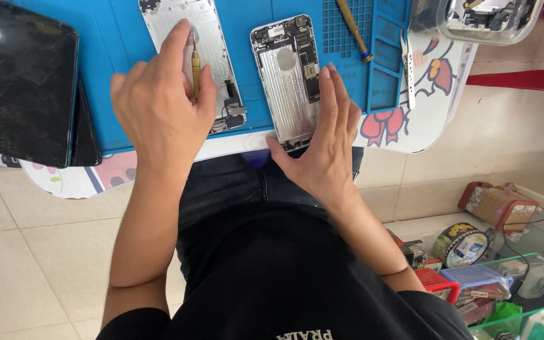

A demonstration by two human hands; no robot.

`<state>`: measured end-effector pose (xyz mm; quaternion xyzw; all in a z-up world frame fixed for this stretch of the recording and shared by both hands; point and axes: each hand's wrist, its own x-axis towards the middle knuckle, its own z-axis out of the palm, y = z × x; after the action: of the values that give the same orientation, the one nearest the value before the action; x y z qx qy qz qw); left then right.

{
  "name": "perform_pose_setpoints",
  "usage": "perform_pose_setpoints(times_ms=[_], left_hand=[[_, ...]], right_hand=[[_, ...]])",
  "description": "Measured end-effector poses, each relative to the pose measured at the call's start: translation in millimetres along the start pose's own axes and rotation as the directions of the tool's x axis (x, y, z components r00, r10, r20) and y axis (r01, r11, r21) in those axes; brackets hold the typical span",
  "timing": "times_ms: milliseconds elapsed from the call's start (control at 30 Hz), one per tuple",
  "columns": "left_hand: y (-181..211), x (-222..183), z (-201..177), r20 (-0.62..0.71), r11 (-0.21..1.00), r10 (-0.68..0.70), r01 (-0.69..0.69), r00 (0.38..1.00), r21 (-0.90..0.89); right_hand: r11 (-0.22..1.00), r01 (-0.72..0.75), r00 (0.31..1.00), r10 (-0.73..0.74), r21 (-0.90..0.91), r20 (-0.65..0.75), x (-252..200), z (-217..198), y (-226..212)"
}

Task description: The recorder is using a screwdriver to disassemble or reassemble internal components of a mobile phone.

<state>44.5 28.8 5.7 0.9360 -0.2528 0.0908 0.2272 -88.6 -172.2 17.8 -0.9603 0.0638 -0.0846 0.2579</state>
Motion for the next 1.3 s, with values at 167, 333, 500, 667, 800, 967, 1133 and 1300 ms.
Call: perform_pose_setpoints(times_ms=[167, 333, 500, 667, 800, 967, 1133, 1300], left_hand=[[1, 6, -4, 0.031, 0.997, -0.024, 0.026, 0.999, -0.067], [-1, 3, -9, 0.023, 0.975, -0.062, 0.065, 0.998, -0.211], [9, 6, -29, -0.125, 0.858, 0.071, -0.124, 0.99, -0.498], [32, -12, -28, 0.151, 0.302, 0.178, 0.092, 0.972, -0.949], [24, -41, -4, 0.265, -0.019, 0.394, 0.296, 0.88, -0.955], [33, -56, 7, 0.128, 0.115, 0.317, 0.096, 0.94, -0.989], [42, -59, 15, 0.175, 0.098, 0.244, 0.155, 0.954, -0.983], [44, -63, 29, 0.187, 0.065, 0.265, 0.176, 0.946, -0.982]], right_hand=[[0.991, -0.039, 0.999, 0.038, 0.125, 0.009, -1, -12, 9], [0.968, -0.09, 0.995, 0.096, 0.234, -0.012, -5, -28, 21], [0.912, 0.033, 0.996, 0.002, 0.408, -0.086, -10, -43, 18], [0.866, 0.253, 0.964, -0.263, 0.431, -0.039, 6, -73, -6], [0.795, 0.326, 0.897, -0.431, 0.512, 0.098, 6, -82, -9], [0.819, 0.312, 0.899, -0.419, 0.482, 0.13, 18, -89, -17], [0.906, 0.235, 0.965, -0.26, 0.352, 0.024, -7, -80, -1], [0.99, 0.101, 0.985, -0.086, 0.097, -0.151, -25, -68, -2]])
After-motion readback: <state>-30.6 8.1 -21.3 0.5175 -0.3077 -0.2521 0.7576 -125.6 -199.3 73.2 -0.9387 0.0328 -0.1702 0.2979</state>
